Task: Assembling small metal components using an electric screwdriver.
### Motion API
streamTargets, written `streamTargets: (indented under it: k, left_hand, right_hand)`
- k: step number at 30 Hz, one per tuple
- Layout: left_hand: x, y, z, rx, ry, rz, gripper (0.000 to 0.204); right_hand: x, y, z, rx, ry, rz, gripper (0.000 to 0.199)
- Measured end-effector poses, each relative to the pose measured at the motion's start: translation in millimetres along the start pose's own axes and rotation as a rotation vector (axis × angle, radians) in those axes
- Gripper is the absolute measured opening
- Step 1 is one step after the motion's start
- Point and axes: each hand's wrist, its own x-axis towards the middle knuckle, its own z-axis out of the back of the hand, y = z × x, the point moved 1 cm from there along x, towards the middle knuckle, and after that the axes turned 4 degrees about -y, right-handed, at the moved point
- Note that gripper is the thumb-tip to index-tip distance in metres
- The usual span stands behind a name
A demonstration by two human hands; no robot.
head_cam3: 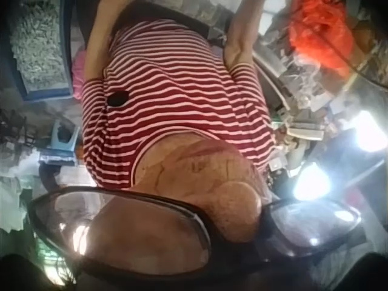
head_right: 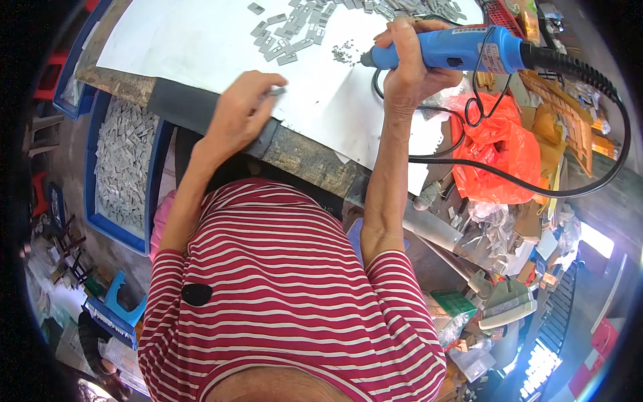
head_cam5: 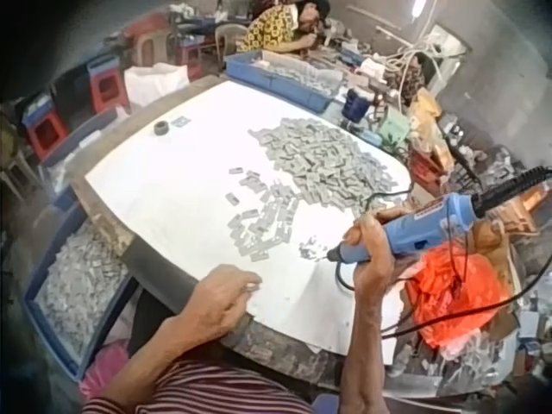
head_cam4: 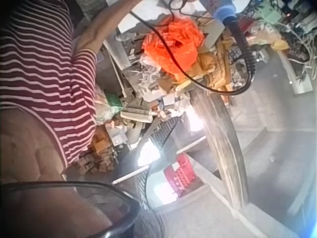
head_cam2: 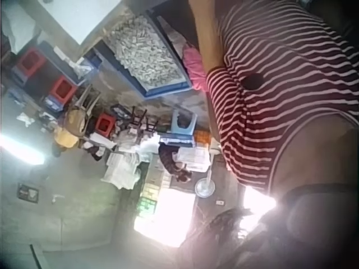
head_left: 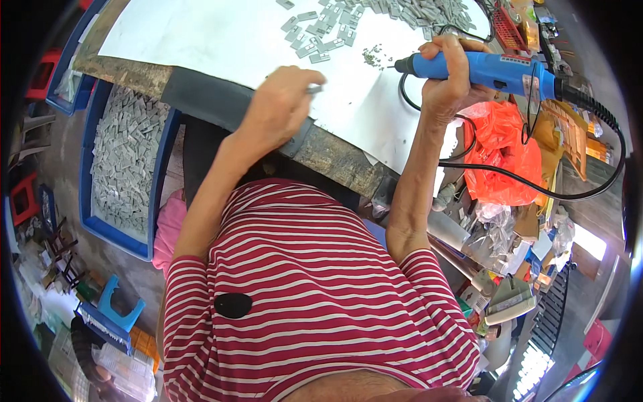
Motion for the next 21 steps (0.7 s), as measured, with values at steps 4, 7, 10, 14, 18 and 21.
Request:
streamTargets:
  k: [4,7,10,14,18,21]
  left_hand:
    - [-8.2,-3.5,55.0,0.041,-0.087,0.274,0.021]
    - [-40.5,24.6,100.7,0.136,-0.296,0.345,0.021]
    - [-72.1,56.5,143.2,0.233,-0.424,0.421,0.024]
    - [-126.0,111.3,196.5,0.521,-0.475,0.465,0.027]
    - [-178.7,151.8,237.1,0.999,-0.429,0.515,0.030]
    - [-160.2,128.2,212.9,0.859,-0.570,0.662,0.032]
  right_hand:
    - [4.6,1.1,10.9,0.022,-0.093,0.002,0.011]
    - [3.9,-4.5,3.4,0.070,-0.137,-0.041,0.011]
    - [4.7,-8.0,3.3,0.071,-0.182,-0.050,0.011]
    - [4.2,-14.1,3.5,0.036,-0.177,-0.015,0.011]
    - [4.6,-17.9,-1.6,0.009,-0.192,-0.012,0.014]
    - [4.1,-22.6,3.1,-0.031,-0.196,-0.012,0.014]
